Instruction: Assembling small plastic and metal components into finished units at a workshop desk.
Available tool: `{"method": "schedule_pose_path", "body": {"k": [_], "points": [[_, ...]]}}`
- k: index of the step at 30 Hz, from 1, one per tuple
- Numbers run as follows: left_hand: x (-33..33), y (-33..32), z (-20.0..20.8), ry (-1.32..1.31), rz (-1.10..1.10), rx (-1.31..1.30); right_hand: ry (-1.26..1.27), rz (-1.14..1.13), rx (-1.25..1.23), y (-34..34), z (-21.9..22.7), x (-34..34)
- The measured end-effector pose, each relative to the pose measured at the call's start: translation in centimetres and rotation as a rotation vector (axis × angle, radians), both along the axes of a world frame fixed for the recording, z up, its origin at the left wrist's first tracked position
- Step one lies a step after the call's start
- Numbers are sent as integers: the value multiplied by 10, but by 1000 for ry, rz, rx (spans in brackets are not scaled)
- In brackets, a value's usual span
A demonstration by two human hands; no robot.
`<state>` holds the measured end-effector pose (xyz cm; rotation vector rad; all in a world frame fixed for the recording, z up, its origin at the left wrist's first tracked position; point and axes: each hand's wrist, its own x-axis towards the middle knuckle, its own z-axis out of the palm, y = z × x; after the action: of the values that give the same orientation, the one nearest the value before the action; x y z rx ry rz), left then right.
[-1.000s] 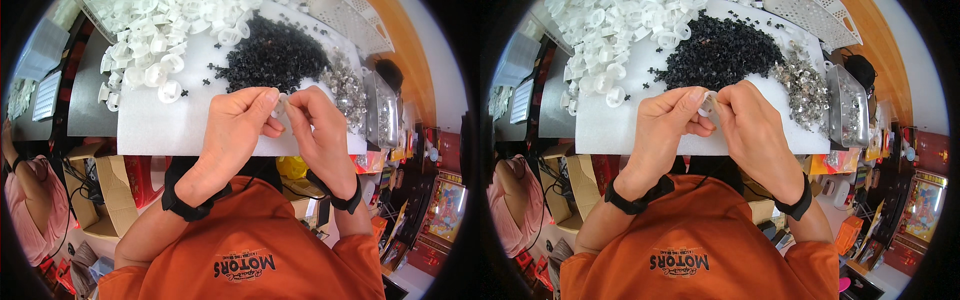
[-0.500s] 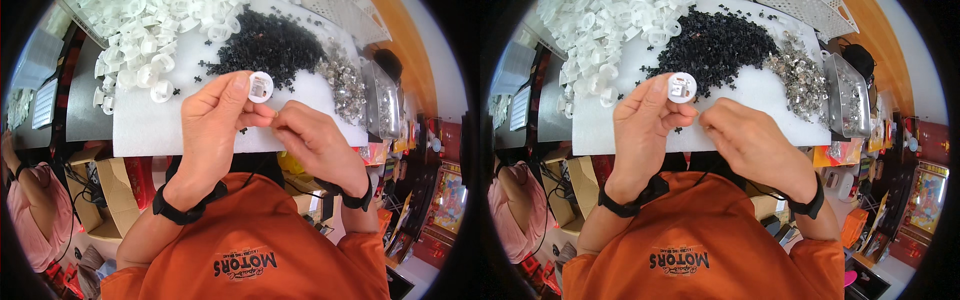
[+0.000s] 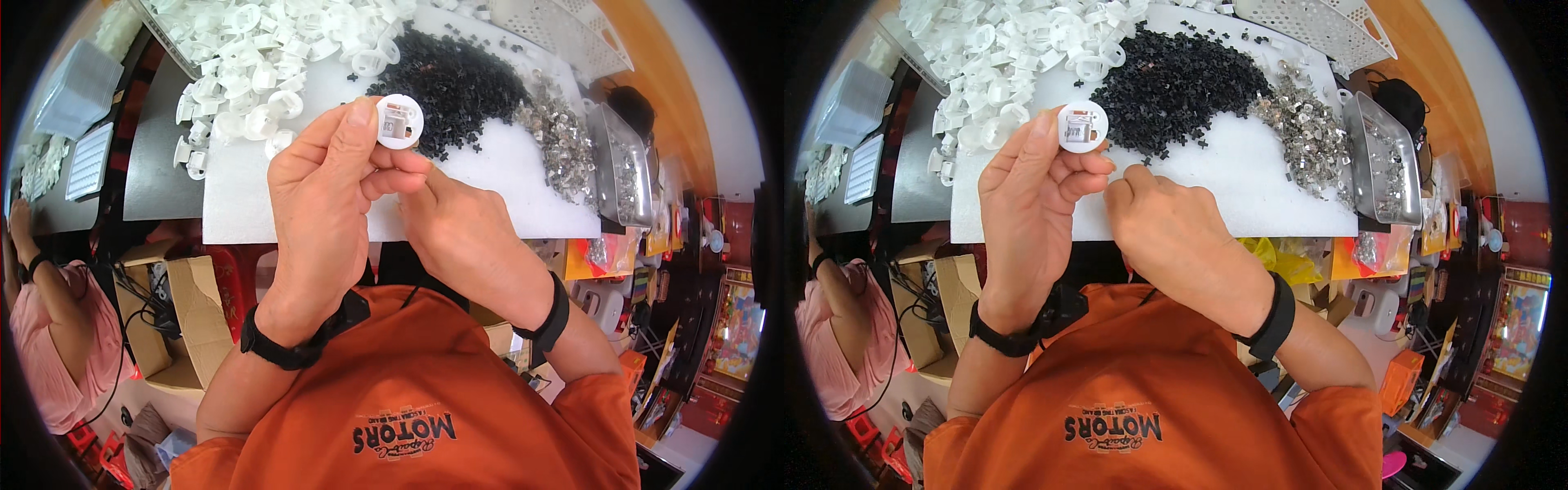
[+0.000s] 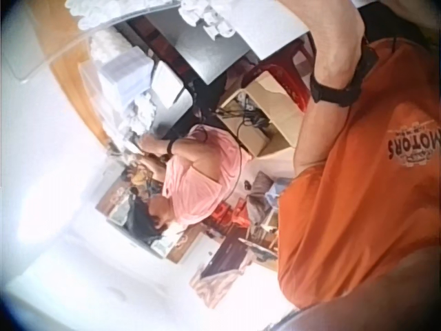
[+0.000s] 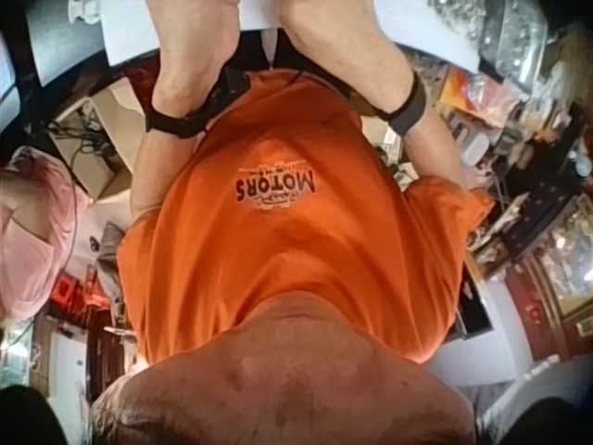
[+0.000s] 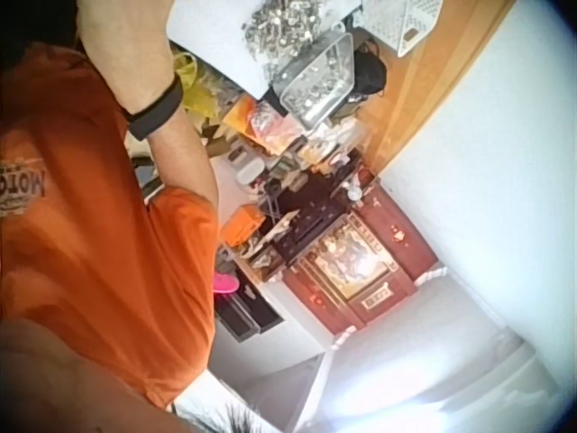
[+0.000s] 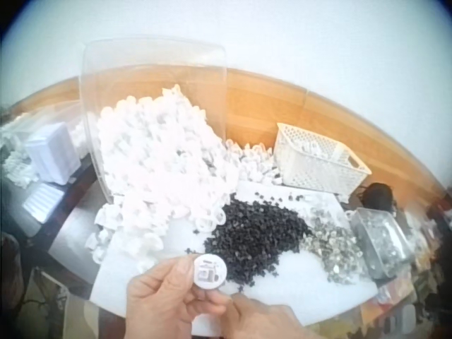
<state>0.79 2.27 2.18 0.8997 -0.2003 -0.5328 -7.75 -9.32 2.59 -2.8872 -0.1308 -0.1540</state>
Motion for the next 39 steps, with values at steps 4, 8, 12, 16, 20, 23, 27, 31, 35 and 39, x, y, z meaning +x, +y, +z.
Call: {"method": "schedule_pose_path", "body": {"k": [4,8,12,16,20,23,27,31,35,39], "points": [[4,0,-2,-18,6,-2,0,-8,-24,0,3,1],[5,2,-3,10,-36,20,53,-251,581,-30,10,-2],[2,-2,-5,39,-111,102,175,-436,1184,-48,22,-6],[-5,-9,-5,92,-211,141,157,-462,1491,-54,23,-10],[-10,-16,-5,114,-263,156,139,-446,1627,-58,21,-10],[-10,-19,-6,119,-304,172,85,-432,1490,-57,23,-11],[-8,-21,-7,142,-341,187,41,-398,1222,-50,25,-7],[-8,-22,-5,169,-344,176,-94,-318,1033,-43,19,-6],[-9,-23,-5,179,-349,157,-268,-240,812,-45,9,-4],[-8,-24,-7,196,-341,152,-339,-188,636,-45,7,-2]]}}
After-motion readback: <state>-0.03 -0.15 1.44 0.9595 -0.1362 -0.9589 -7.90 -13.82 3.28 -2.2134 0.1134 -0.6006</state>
